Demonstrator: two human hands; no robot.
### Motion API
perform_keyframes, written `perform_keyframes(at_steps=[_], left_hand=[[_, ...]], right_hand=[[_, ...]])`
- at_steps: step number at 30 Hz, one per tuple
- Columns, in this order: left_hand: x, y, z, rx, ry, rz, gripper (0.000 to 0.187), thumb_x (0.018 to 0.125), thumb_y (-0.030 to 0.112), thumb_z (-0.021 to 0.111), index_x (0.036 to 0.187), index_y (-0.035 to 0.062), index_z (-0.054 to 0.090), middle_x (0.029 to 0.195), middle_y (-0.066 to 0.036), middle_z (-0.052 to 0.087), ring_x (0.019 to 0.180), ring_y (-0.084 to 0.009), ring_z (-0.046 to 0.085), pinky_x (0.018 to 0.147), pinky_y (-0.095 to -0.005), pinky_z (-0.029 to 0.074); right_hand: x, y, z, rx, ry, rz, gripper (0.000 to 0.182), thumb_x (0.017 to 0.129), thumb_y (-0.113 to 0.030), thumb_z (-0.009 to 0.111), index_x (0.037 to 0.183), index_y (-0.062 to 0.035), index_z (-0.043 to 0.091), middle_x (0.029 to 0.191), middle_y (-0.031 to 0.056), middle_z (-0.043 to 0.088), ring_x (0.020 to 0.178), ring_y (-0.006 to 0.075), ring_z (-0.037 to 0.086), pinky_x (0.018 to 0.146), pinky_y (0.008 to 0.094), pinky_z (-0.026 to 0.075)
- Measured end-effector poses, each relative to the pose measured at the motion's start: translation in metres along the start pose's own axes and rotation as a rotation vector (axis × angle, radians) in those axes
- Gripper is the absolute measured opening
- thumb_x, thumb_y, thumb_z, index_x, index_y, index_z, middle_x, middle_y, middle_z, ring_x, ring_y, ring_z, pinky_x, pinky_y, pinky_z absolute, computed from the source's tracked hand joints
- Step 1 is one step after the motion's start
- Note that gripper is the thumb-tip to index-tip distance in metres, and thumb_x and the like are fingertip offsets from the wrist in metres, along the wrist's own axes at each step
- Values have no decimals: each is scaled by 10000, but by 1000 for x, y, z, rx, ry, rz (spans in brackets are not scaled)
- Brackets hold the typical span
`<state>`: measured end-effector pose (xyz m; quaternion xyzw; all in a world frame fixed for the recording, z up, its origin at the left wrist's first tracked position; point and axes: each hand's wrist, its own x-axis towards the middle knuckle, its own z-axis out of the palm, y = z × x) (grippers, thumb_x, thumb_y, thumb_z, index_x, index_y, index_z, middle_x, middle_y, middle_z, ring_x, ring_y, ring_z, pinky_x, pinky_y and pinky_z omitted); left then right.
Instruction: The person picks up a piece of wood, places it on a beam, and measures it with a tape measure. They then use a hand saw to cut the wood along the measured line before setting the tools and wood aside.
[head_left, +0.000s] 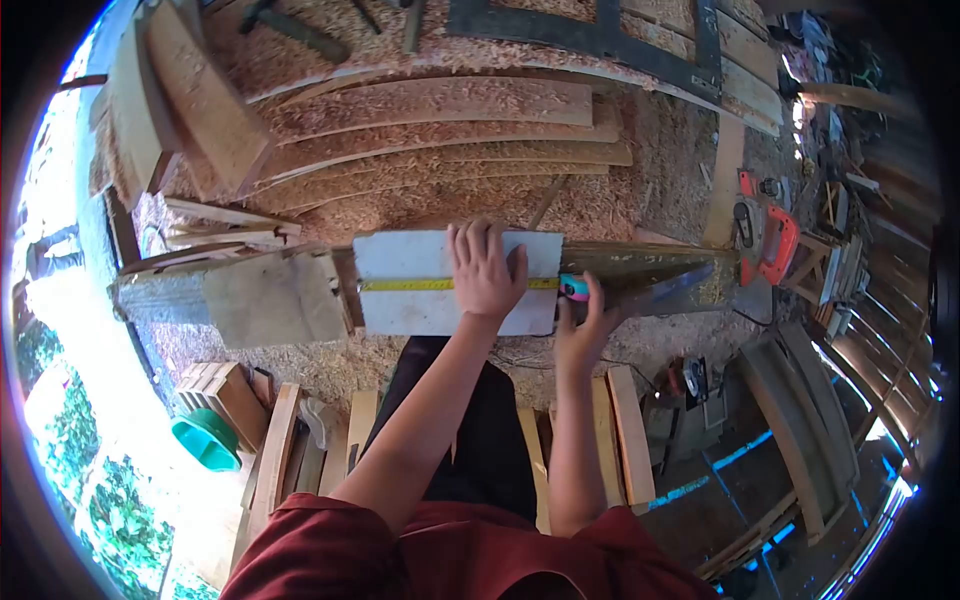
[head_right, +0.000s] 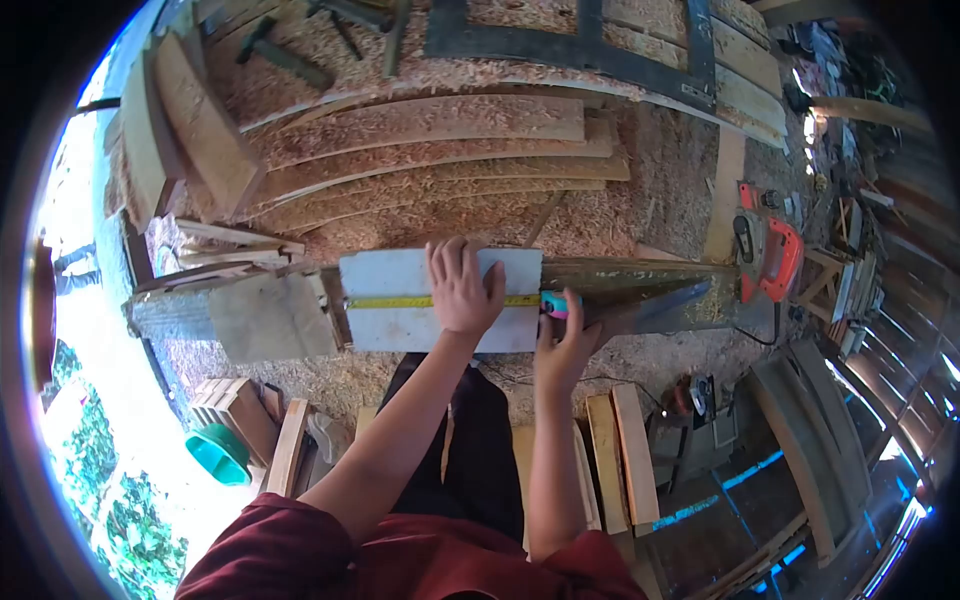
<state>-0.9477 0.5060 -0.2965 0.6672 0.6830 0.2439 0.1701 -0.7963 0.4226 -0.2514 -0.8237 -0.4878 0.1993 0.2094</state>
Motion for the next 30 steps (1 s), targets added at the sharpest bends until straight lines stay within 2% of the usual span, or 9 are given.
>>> perform_keyframes(at_steps=[2, 7, 9, 15, 19, 20, 23, 27, 30], left_hand=[[1, 2, 2, -9, 8, -42, 409, 976, 268, 676, 1318, 47, 639, 1292, -195, 608, 1300, -437, 557, 1288, -617, 304], [-3, -2, -1, -85, 15, -49, 370, 969, 247, 671, 1287, 59, 660, 1277, -186, 618, 1307, -442, 557, 1285, -622, 302], [-8, -8, -4, -230, 190, 71, 379, 971, 223, 678, 1312, 60, 648, 1311, -191, 606, 1340, -437, 536, 1282, -627, 295], [-96, -66, -85, -268, 177, 242, 543, 903, 221, 805, 1367, 39, 588, 1484, -241, 535, 1406, -488, 470, 1279, -639, 262], [-149, -108, -99, -51, -114, 382, 667, 834, 346, 912, 1358, 45, 629, 1493, -212, 550, 1412, -451, 532, 1246, -676, 380], [-154, -112, -94, -8, -109, 357, 583, 904, 292, 853, 1412, 84, 656, 1502, -183, 563, 1461, -411, 521, 1261, -636, 412], [-147, -132, -82, 56, -70, 431, 468, 936, 206, 801, 1382, 128, 684, 1460, -157, 603, 1407, -404, 571, 1222, -596, 465], [-138, -138, -89, 38, -37, 492, 429, 913, 134, 780, 1337, 149, 716, 1408, -129, 644, 1349, -395, 619, 1163, -556, 518], [-134, -142, -95, 20, -74, 482, 471, 847, 96, 839, 1305, 147, 737, 1372, -91, 676, 1330, -364, 635, 1126, -529, 531]], right_hand=[[4, 8, -6, 2, -16, -27, 518, 953, -106, 846, 1441, -173, 686, 1283, 287, 576, 1223, 550, 602, 1019, 591, 504], [8, 26, -7, -82, -5, -136, 507, 946, -130, 860, 1420, -191, 690, 1258, 275, 580, 1175, 540, 625, 983, 588, 522], [5, 31, -5, -56, 31, -196, 509, 941, -143, 867, 1415, -204, 692, 1238, 261, 588, 1164, 531, 627, 977, 580, 525], [0, 42, 1, -69, 126, -304, 513, 929, -161, 878, 1407, -217, 699, 1236, 239, 598, 1155, 516, 633, 961, 556, 537], [-5, 42, 4, -57, 162, -307, 488, 936, -174, 876, 1393, -219, 709, 1239, 228, 606, 1153, 510, 640, 955, 550, 541], [-5, 42, 3, -55, 167, -307, 480, 932, -192, 883, 1381, -222, 718, 1228, 223, 614, 1134, 506, 647, 945, 547, 546], [-3, 41, 1, -67, 212, -342, 470, 920, -230, 899, 1360, -232, 733, 1208, 219, 629, 1102, 497, 664, 922, 543, 556], [2, 43, -6, -57, 200, -371, 469, 903, -282, 917, 1338, -243, 746, 1210, 224, 657, 1083, 480, 688, 879, 533, 573], [1, 37, -13, -36, 174, -421, 468, 909, -310, 915, 1339, -234, 745, 1212, 203, 685, 1099, 462, 697, 872, 519, 581]])
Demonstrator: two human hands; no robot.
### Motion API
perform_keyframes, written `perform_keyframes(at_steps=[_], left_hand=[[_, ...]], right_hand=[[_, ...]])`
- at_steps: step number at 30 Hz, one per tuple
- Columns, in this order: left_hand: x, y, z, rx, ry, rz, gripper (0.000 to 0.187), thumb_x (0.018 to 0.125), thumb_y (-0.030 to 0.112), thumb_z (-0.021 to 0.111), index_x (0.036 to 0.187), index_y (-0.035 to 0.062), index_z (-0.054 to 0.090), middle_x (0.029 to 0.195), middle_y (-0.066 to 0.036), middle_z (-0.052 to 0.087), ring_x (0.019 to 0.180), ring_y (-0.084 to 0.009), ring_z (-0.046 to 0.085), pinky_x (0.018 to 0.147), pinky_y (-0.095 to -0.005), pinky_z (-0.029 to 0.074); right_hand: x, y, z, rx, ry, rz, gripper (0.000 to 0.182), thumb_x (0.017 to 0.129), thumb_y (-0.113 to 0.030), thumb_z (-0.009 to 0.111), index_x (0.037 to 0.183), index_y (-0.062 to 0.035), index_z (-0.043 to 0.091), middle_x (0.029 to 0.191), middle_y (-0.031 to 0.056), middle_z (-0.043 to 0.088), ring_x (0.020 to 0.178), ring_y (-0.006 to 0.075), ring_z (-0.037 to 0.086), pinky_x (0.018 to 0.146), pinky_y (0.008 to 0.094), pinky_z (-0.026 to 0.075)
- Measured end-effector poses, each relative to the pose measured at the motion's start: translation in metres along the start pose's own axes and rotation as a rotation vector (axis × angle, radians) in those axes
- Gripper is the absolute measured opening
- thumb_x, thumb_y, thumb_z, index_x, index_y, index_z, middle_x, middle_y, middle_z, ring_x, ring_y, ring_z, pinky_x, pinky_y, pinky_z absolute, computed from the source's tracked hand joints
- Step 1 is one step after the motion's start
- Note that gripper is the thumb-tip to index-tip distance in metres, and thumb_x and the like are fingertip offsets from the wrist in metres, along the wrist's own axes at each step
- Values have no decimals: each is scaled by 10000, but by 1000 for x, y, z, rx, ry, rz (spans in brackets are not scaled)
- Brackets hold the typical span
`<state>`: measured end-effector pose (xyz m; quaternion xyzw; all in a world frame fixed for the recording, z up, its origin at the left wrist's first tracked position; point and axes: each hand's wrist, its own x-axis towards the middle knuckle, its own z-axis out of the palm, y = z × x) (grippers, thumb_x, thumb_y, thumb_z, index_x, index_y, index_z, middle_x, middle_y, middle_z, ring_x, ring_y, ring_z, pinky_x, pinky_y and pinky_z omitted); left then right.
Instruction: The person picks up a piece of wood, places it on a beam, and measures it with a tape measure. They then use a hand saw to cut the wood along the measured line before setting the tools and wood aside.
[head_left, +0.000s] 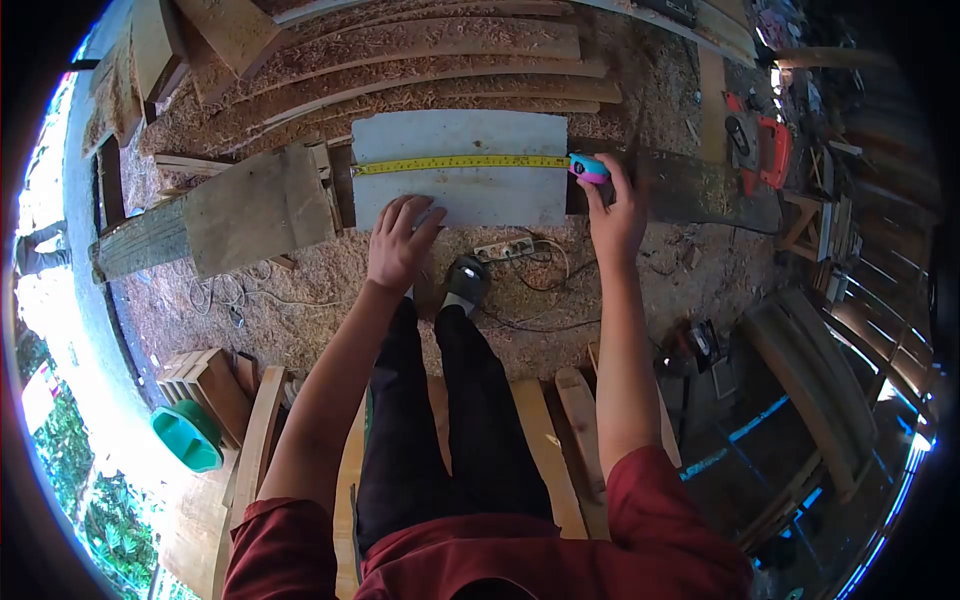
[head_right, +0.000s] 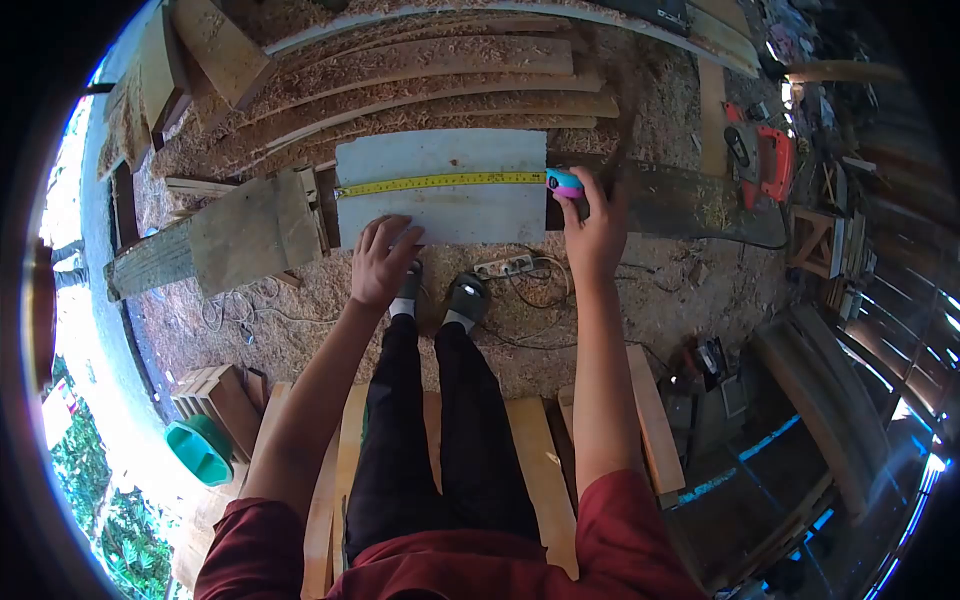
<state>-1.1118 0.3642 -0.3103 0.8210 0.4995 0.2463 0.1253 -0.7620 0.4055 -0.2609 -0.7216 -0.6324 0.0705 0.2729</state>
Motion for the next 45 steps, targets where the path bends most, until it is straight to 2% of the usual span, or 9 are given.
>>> perform_keyframes(at_steps=[8, 15, 22, 24, 27, 31, 35, 37, 45], left_hand=[[-5, 5, -10, 39, -10, 16, 462, 901, 121, 679, 1359, 113, 737, 1383, -94, 696, 1366, -351, 635, 1151, -504, 522], [13, -4, -31, 87, 29, 95, 440, 906, 96, 748, 1346, 106, 761, 1365, -83, 743, 1316, -339, 686, 1091, -476, 557], [87, -10, -80, 7, 95, 118, 307, 951, 119, 768, 1257, 89, 771, 1139, -68, 767, 1065, -289, 741, 906, -442, 562], [101, -12, -85, -7, 90, 120, 304, 954, 123, 770, 1255, 89, 771, 1132, -70, 765, 1062, -297, 739, 907, -442, 562], [112, -16, -86, -24, 83, 115, 279, 967, 132, 767, 1242, 87, 771, 1112, -74, 760, 1046, -314, 734, 908, -444, 560], [113, -14, -86, -14, 87, 140, 269, 966, 135, 769, 1232, 90, 771, 1103, -75, 753, 1039, -311, 730, 909, -443, 556], [114, 0, -87, 73, 113, 182, 281, 954, 114, 747, 1233, 91, 766, 1110, -57, 732, 1072, -281, 717, 948, -436, 541], [115, 10, -83, 126, 136, 192, 289, 952, 109, 712, 1237, 88, 754, 1117, -58, 721, 1081, -269, 708, 980, -434, 529], [125, 40, -68, 176, 96, 134, 309, 931, 93, 674, 1228, 101, 757, 1118, -45, 707, 1093, -243, 692, 1037, -424, 493]], right_hand=[[-10, -60, -4, 111, -37, -22, 478, 904, -334, 916, 1332, -205, 747, 1194, 165, 725, 1086, 432, 722, 875, 504, 593], [-15, -58, -11, 73, 50, 4, 498, 898, -284, 927, 1344, -168, 740, 1213, 183, 727, 1080, 435, 736, 876, 508, 594], [-23, -53, -58, 86, 255, 77, 455, 954, -289, 910, 1349, -137, 745, 1153, 114, 698, 987, 301, 713, 790, 418, 569], [-23, -54, -70, 76, 303, 80, 441, 976, -288, 896, 1360, -132, 744, 1125, 84, 659, 927, 219, 669, 711, 353, 533], [-25, -50, -79, 73, 327, 58, 443, 971, -285, 901, 1356, -129, 746, 1132, 88, 660, 927, 212, 674, 699, 355, 537], [-33, -57, -84, 141, 282, 159, 442, 970, -283, 902, 1353, -127, 747, 1148, 94, 668, 932, 226, 681, 699, 365, 543], [-43, -51, -75, 39, 291, 60, 433, 953, -269, 915, 1334, -141, 755, 1150, 94, 679, 990, 266, 714, 736, 391, 575], [-49, -58, -76, 64, 140, 267, 419, 941, -246, 920, 1317, -150, 760, 1177, 113, 692, 1046, 318, 734, 815, 432, 595], [-53, -31, -39, -108, 189, 113, 376, 939, -181, 893, 1289, -156, 759, 1225, 156, 688, 1094, 414, 734, 843, 502, 615]])
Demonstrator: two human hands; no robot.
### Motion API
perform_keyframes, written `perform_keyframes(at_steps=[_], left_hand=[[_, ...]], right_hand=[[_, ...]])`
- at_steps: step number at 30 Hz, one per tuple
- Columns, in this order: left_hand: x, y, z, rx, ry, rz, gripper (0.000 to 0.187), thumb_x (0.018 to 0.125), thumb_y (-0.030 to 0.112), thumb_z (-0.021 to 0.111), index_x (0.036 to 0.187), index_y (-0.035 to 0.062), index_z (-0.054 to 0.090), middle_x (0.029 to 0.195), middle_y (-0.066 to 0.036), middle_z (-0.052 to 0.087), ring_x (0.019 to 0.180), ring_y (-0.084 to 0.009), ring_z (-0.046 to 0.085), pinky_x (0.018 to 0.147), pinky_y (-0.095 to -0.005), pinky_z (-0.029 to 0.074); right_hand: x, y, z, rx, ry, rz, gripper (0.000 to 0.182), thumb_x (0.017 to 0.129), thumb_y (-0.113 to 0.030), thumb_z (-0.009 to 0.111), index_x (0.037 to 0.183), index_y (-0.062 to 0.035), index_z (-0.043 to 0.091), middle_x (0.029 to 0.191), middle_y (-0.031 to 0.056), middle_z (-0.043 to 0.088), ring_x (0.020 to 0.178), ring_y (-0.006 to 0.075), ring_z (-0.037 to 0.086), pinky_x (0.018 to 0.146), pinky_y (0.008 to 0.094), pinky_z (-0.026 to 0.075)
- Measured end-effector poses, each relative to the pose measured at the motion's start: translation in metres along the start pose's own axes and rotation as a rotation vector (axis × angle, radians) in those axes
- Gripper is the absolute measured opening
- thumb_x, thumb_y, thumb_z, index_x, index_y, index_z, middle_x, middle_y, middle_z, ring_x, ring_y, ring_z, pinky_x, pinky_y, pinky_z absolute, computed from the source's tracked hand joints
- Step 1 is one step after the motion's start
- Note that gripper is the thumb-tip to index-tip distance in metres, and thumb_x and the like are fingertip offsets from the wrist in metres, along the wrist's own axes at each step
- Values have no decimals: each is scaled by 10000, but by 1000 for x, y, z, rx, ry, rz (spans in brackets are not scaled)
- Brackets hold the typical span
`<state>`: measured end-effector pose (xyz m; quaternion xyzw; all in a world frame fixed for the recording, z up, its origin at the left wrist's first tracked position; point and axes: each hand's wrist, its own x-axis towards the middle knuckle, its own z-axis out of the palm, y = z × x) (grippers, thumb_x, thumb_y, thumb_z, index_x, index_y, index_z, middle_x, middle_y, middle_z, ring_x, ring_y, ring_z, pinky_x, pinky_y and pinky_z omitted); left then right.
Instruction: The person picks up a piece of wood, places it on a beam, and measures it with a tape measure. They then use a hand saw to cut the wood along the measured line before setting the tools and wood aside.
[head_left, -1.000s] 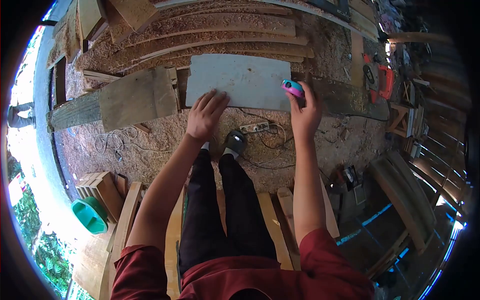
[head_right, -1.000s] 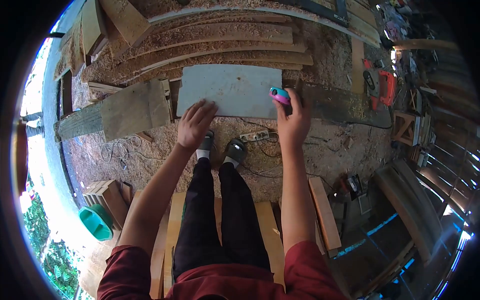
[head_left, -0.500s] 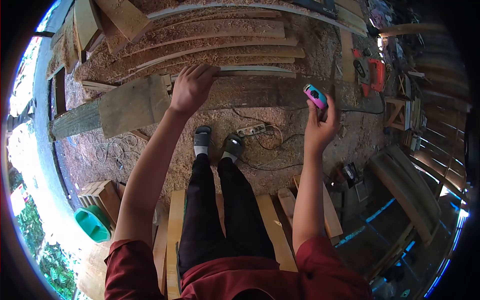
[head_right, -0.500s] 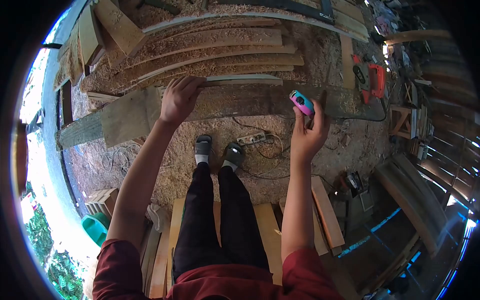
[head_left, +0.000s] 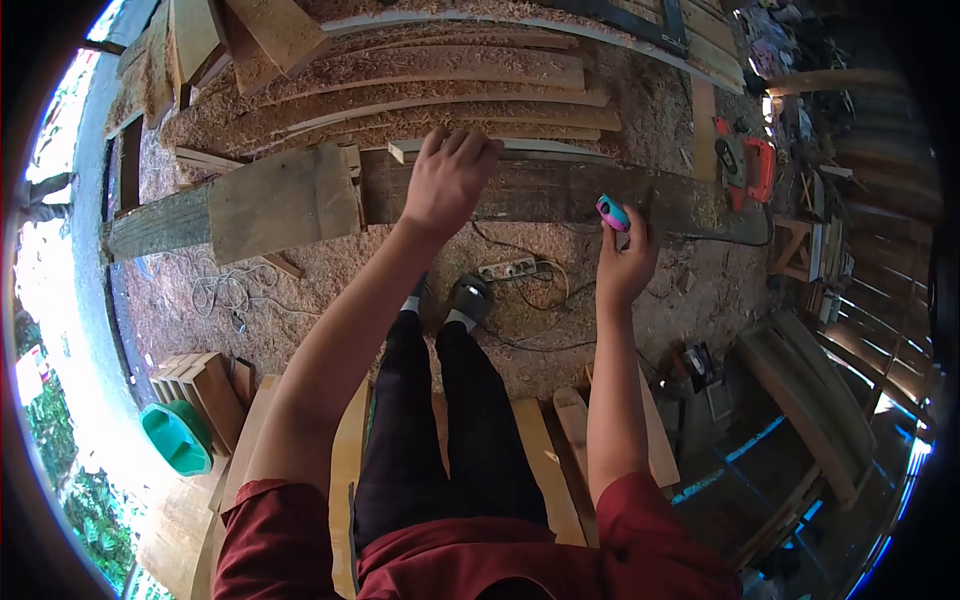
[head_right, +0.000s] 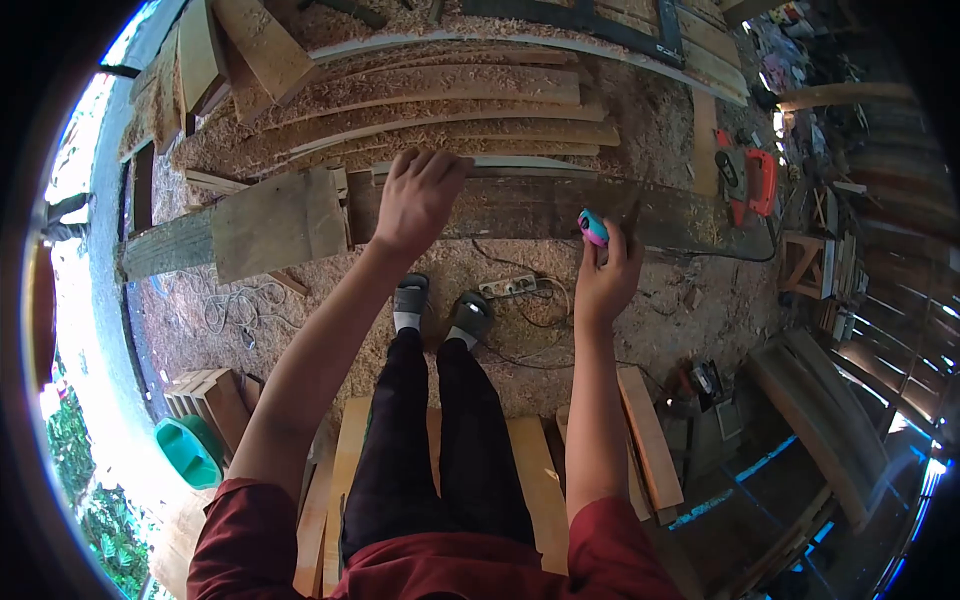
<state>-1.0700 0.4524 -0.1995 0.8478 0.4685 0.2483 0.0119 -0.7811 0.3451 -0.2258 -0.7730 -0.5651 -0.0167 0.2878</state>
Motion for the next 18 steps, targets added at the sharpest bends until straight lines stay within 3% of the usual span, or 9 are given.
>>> perform_keyframes(at_steps=[5, 8, 11, 18], left_hand=[[-5, -3, -4, -71, 30, -11, 298, 932, 92, 681, 1219, 105, 759, 1097, -48, 709, 1045, -258, 707, 1007, -428, 511], [-16, -13, -8, -92, 77, -26, 287, 938, 102, 711, 1220, 105, 763, 1089, -48, 722, 1031, -267, 719, 988, -439, 518], [-16, -25, -20, -103, 95, -81, 268, 969, 136, 757, 1236, 111, 773, 1110, -49, 755, 1079, -267, 734, 980, -433, 516], [16, -62, -31, -170, 151, -124, 238, 1018, 161, 731, 1247, 115, 781, 1114, -77, 756, 1059, -318, 722, 971, -465, 502]], right_hand=[[7, 15, 28, -65, -31, 60, 381, 935, -156, 878, 1293, -182, 753, 1258, 169, 687, 1099, 433, 729, 865, 513, 613], [5, 29, 42, -136, -38, -20, 402, 930, -209, 885, 1307, -198, 745, 1260, 168, 684, 1111, 431, 725, 850, 513, 614], [-4, 35, 57, -140, -91, -90, 494, 913, -402, 895, 1339, -211, 736, 1289, 171, 684, 1129, 415, 719, 855, 504, 612], [-23, 31, 62, -98, -141, -101, 523, 946, -443, 875, 1394, -216, 727, 1294, 170, 681, 1108, 411, 728, 835, 496, 630]])
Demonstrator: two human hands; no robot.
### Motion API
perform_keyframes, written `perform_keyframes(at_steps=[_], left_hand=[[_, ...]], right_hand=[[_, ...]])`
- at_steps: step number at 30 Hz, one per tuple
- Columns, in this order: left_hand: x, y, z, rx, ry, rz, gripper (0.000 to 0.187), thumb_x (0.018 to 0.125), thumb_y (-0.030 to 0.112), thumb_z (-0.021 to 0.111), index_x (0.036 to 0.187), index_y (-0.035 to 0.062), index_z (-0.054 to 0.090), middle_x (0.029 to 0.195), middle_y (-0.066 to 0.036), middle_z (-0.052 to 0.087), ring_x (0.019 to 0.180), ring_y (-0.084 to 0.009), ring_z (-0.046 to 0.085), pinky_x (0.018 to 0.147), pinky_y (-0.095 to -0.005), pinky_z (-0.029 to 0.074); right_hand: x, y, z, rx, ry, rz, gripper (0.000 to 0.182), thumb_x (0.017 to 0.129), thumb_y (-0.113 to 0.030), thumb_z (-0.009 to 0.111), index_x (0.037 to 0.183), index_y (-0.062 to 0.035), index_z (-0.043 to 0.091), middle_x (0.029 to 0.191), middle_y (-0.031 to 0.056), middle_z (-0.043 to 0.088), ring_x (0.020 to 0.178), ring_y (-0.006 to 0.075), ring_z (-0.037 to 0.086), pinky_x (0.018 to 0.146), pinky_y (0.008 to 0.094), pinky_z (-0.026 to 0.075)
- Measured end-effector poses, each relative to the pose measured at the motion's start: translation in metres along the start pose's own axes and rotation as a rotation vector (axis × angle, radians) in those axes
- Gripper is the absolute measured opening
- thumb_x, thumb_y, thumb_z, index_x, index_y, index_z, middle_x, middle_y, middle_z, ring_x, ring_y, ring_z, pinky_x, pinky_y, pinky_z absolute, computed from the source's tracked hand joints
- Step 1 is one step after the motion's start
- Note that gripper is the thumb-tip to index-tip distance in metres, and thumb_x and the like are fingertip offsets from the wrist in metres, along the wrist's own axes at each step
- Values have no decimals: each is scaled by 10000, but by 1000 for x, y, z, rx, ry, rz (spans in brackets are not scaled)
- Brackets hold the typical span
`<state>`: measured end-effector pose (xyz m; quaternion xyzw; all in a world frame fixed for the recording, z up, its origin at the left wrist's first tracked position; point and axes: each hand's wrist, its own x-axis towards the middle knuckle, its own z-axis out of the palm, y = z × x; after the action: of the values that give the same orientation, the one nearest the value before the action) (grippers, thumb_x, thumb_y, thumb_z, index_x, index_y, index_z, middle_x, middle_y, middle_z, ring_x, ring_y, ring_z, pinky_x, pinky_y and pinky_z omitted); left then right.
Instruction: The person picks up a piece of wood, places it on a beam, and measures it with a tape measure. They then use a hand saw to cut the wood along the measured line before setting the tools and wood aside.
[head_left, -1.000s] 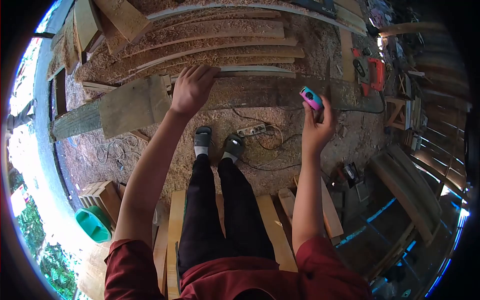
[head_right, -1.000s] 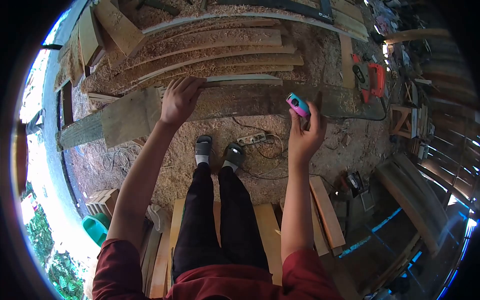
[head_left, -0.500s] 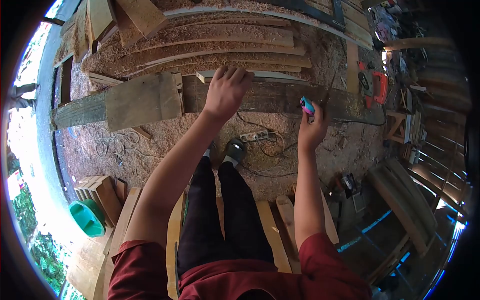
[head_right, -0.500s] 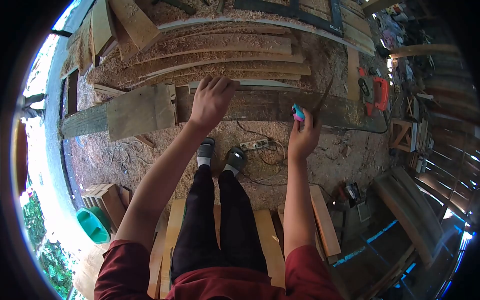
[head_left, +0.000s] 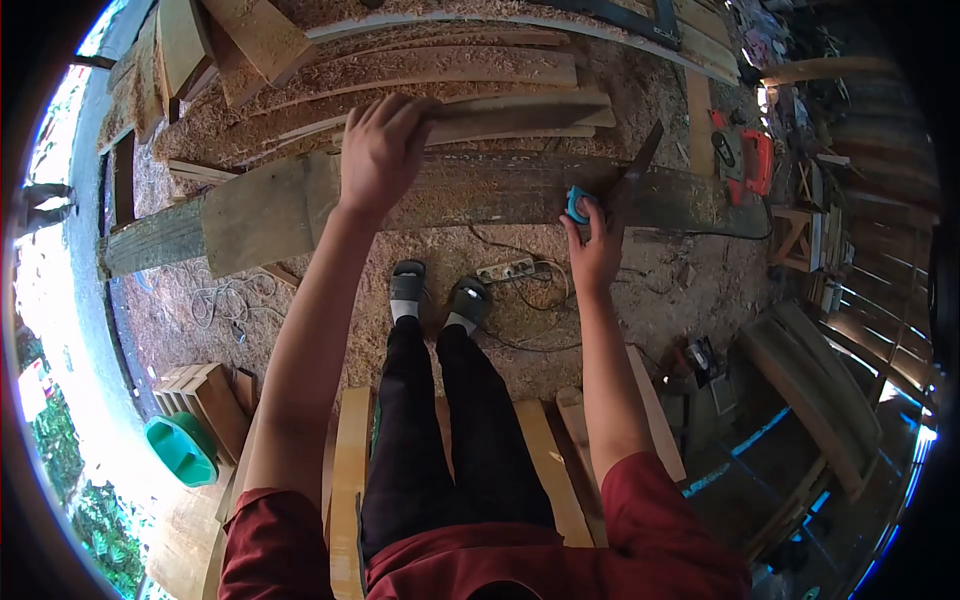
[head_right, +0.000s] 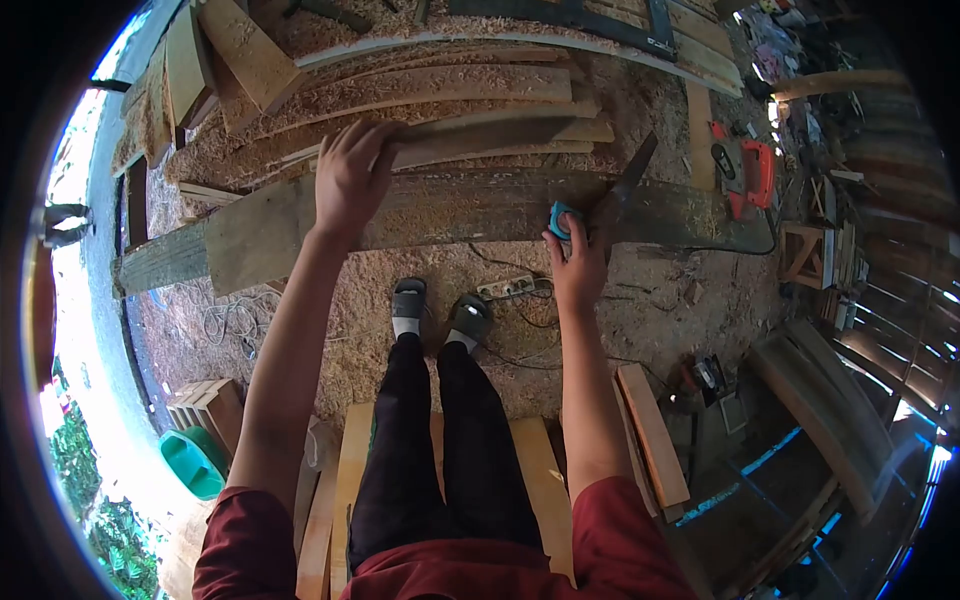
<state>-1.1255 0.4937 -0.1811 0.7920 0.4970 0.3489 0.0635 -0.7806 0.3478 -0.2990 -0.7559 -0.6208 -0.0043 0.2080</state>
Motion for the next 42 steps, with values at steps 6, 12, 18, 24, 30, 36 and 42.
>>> perform_keyframes(at_steps=[6, 12, 18, 24, 30, 36, 42], left_hand=[[4, -5, -1, 55, 20, -40, 236, 1021, 151, 730, 1250, 140, 785, 1096, -74, 747, 1050, -330, 717, 947, -458, 496], [-50, 27, 3, 46, -42, -21, 200, 1007, 135, 745, 1205, 144, 778, 1121, -32, 756, 1072, -266, 724, 964, -452, 499], [-142, 45, 30, 106, -136, 38, 282, 967, 123, 762, 1246, 156, 777, 1227, -13, 763, 1179, -245, 721, 978, -423, 504], [-179, 23, 47, 90, -332, 24, 453, 900, 153, 739, 1352, 128, 744, 1351, -32, 724, 1313, -268, 672, 1019, -439, 512], [-136, 27, 46, 28, -440, -84, 648, 923, 328, 831, 1504, 116, 637, 1584, -131, 573, 1501, -352, 521, 1202, -511, 432], [-74, 16, 107, 12, -377, -157, 653, 1032, 371, 745, 1591, 86, 562, 1704, -165, 467, 1619, -377, 388, 1307, -550, 318], [-35, 24, 155, 66, -307, -226, 442, 1018, 306, 740, 1396, 95, 651, 1314, -146, 641, 1295, -387, 575, 1144, -529, 433]], right_hand=[[-3, 2, 7, -22, 28, 24, 530, 953, -436, 874, 1409, -214, 720, 1287, 176, 679, 1082, 411, 731, 824, 506, 632], [7, -19, -15, 135, 52, 123, 437, 986, -391, 850, 1354, -185, 733, 1279, 170, 679, 1124, 417, 728, 859, 519, 622], [4, -13, -28, 216, 170, 78, 265, 1047, -326, 787, 1241, -146, 771, 1266, 158, 679, 1126, 414, 730, 851, 522, 613], [11, -14, -47, 217, 111, 111, 214, 1063, -276, 765, 1196, -109, 775, 1251, 173, 681, 1119, 423, 732, 866, 528, 606], [12, -21, -59, 322, 101, 148, 165, 1072, -216, 749, 1180, -95, 780, 1065, 76, 647, 762, 198, 632, 652, 371, 508], [5, -56, -79, 548, 183, -93, 124, 1072, -137, 735, 1166, -74, 786, 952, 22, 596, 682, 114, 515, 602, 306, 413], [-2, -91, -84, 709, 156, -41, 86, 1072, -103, 729, 1116, -73, 796, 913, 28, 628, 704, 132, 543, 615, 290, 404]])
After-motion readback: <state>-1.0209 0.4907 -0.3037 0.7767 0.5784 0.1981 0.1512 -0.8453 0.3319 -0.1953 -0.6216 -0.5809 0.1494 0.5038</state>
